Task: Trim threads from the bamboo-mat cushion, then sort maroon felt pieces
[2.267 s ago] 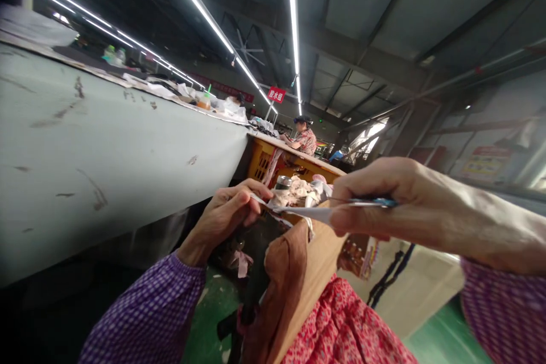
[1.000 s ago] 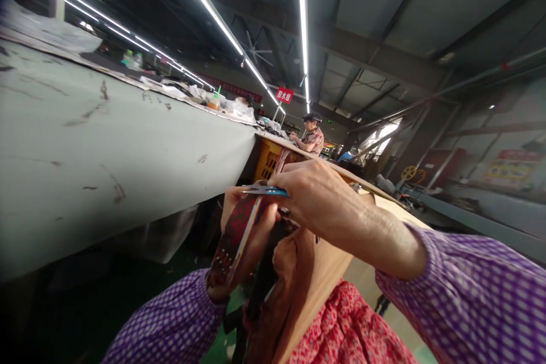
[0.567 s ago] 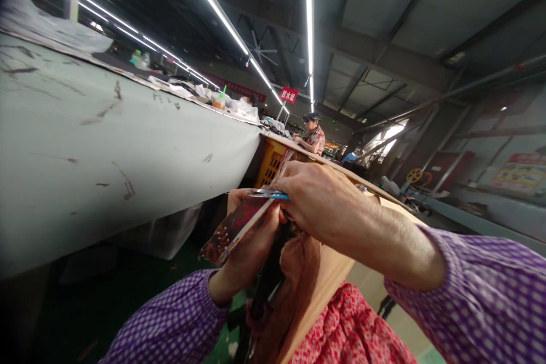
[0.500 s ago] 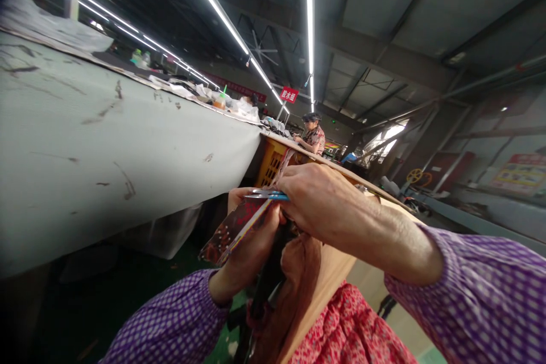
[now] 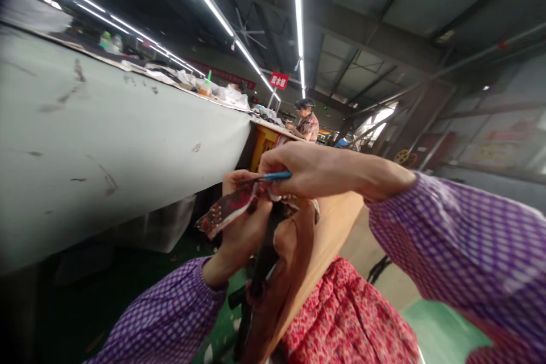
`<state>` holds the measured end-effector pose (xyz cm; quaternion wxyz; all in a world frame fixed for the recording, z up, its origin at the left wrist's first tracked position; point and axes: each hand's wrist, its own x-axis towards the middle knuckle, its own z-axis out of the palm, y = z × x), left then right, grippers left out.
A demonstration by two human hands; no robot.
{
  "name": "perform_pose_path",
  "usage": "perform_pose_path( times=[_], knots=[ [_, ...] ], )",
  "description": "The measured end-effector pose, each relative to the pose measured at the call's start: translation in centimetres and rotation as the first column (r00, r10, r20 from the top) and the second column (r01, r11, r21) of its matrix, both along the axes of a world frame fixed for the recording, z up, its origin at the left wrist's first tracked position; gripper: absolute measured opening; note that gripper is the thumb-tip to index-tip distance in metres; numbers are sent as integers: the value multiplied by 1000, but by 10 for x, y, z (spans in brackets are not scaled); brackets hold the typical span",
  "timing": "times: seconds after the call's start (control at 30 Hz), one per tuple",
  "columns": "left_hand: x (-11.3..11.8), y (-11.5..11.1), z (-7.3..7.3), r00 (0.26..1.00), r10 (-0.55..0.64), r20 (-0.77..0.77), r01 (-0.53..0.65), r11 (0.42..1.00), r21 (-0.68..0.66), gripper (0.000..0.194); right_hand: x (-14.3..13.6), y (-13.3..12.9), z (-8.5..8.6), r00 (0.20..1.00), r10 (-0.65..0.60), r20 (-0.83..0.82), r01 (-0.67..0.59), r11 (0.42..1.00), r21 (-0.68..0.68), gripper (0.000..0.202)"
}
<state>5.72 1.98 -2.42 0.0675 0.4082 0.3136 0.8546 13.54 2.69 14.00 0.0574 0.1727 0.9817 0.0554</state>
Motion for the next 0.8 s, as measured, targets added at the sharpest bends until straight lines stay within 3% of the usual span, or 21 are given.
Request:
perform_pose_path(
  times=[0.07, 0.13, 0.17, 0.23, 0.27, 0.33, 0.4, 0.43, 0.47, 0.53, 0.57, 0.7, 0.8],
  knots=[
    [-11, -3, 6, 948, -298, 115, 303, 953, -23, 26, 1, 4, 1, 998, -59, -34, 53, 987, -152, 3],
    [-29, -5, 13, 751, -614, 241, 628, 778, 26, 13, 1, 7, -1, 993, -92, -71, 72, 966, -249, 6],
    [-39, -5, 16, 699, -659, 277, 678, 734, 35, 5, 1, 8, -3, 990, -103, -95, 74, 959, -273, 8],
    [-59, -5, 19, 624, -682, 382, 719, 693, 62, 21, -1, 10, -7, 981, -119, -154, 69, 952, -297, 9],
    [-68, -6, 20, 631, -652, 421, 687, 721, 87, 31, -1, 10, -10, 974, -127, -188, 65, 951, -303, 10],
    [-78, -13, 20, 754, -529, 390, 501, 847, 180, 48, -2, 10, -14, 960, -139, -245, 54, 945, -323, 11],
    [-80, -23, 18, 941, -267, 207, 216, 947, 239, 54, 0, 11, -17, 951, -136, -279, 31, 935, -353, 10],
    [-78, -28, 17, 992, -120, 47, 107, 971, 214, 52, 1, 12, -19, 947, -132, -292, 17, 931, -364, 9],
    [-74, -32, 16, 986, -24, -164, 46, 990, 130, 46, 3, 14, -20, 944, -125, -304, 4, 928, -371, 9],
    [-65, -38, 16, 846, 7, -533, -55, 996, -75, 30, 6, 18, -21, 939, -116, -325, -13, 929, -369, 11],
    [-60, -39, 17, 772, 6, -635, -123, 982, -141, 22, 7, 19, -21, 937, -114, -331, -16, 931, -364, 12],
    [-47, -41, 18, 648, 273, -711, -426, 904, -42, 19, 9, 20, -22, 933, -136, -334, 8, 934, -358, 15],
    [-44, -42, 16, 537, 360, -763, -505, 861, 51, 18, 7, 19, -24, 924, -160, -348, 32, 938, -346, 16]
  ],
)
